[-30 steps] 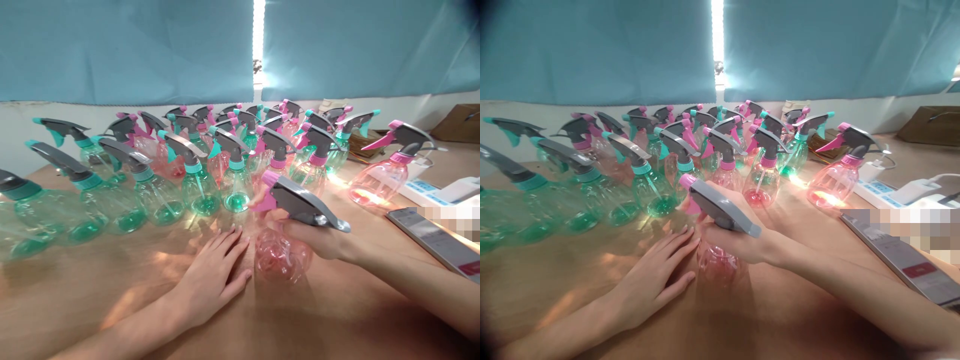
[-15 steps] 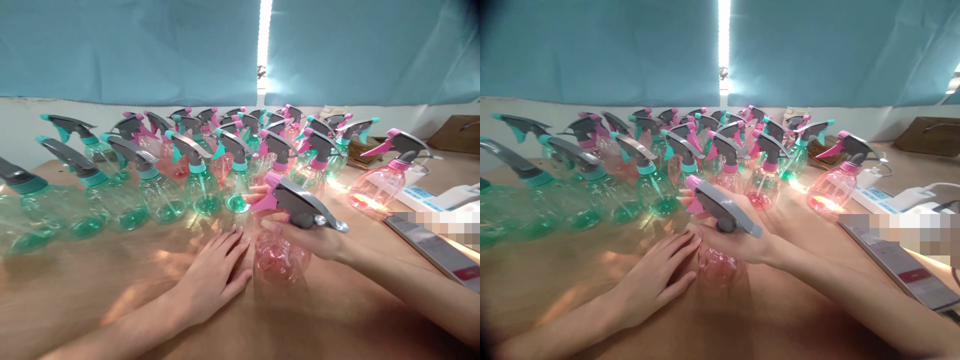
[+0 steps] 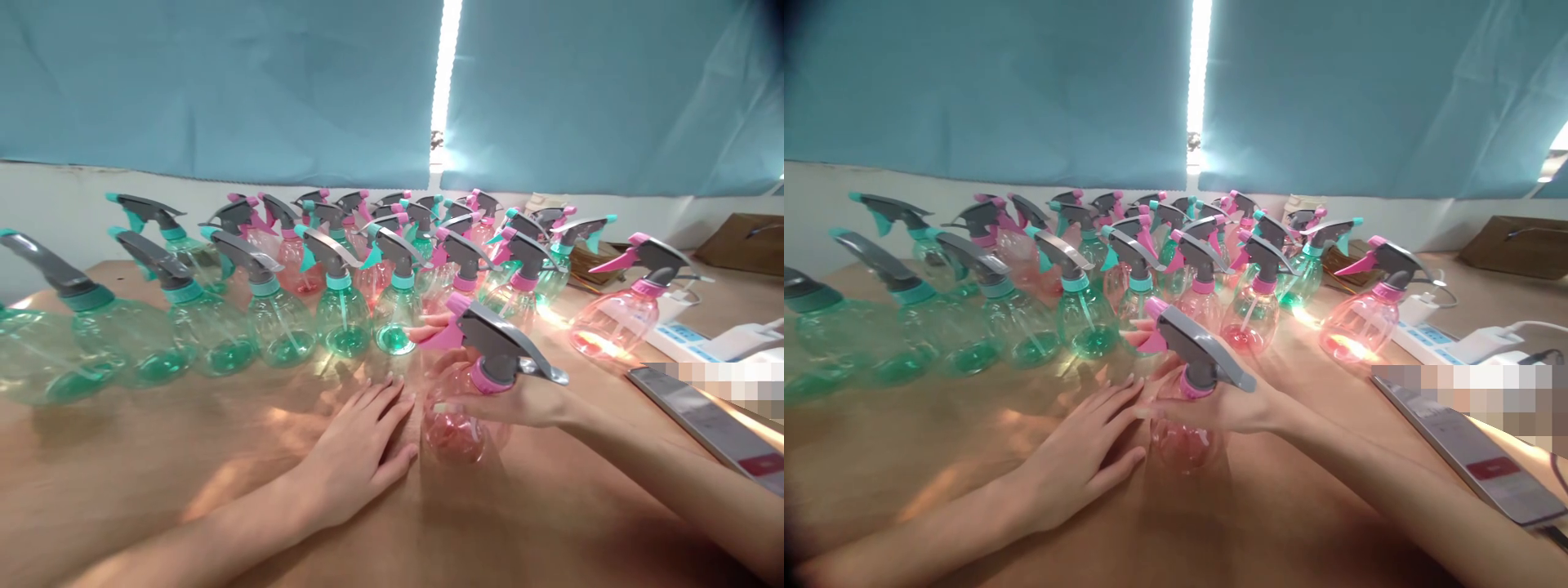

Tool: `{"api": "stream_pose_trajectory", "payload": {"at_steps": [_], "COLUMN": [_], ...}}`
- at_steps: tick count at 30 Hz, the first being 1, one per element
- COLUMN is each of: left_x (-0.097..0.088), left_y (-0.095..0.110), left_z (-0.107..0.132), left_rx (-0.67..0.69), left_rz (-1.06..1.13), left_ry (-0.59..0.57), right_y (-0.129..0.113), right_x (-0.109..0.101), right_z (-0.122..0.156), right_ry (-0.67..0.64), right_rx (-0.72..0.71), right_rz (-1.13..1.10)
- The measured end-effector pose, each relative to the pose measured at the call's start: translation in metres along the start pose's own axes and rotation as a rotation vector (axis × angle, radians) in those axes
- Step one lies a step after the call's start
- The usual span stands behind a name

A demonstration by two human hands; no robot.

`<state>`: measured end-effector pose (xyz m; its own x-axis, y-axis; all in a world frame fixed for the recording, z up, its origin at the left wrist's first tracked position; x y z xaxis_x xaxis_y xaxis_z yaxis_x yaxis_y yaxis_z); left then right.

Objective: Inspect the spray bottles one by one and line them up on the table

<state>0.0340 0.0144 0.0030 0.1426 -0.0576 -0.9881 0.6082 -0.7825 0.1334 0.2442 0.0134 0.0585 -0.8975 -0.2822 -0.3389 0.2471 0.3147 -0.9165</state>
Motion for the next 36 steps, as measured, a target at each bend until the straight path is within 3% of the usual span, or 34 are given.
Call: {"api": "stream_pose_trajectory", "payload": {"at_steps": [10, 23, 31, 36], "left_x": [0.001, 0.002, 0.001, 0.001], "left_y": [-0.001, -0.003, -0.002, -0.003], "left_z": [-0.001, -0.001, -0.001, 0.001], "left_rx": [0.001, 0.007, 0.005, 0.014], "left_rz": [-0.009, -0.050, -0.067, -0.058], "left_ry": [0.013, 0.023, 0.005, 0.050], "right_y": [-0.009, -0.012, -0.018, -0.035], "right_x": [0.011, 0.010, 0.009, 0.010], "right_z": [0.000, -0.002, -0.001, -0.005], "right_ry": [0.200, 0.145, 0.144, 0.128], "right_rx": [-0.043, -0.087, -0.038, -0.091], "right_rz": [0.043, -0.088, -0.056, 0.017]}}
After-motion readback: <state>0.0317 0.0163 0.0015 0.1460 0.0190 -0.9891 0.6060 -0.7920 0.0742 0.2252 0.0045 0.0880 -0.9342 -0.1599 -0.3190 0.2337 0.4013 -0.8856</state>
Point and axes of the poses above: each hand's wrist, its own z-axis away from the middle knuckle, its own x-axis out of the palm, y = z × x, the point moved 2 cm from there along -z, towards the middle knuckle, and after that the axes turned 9 degrees about -z, right-handed, at the moved point
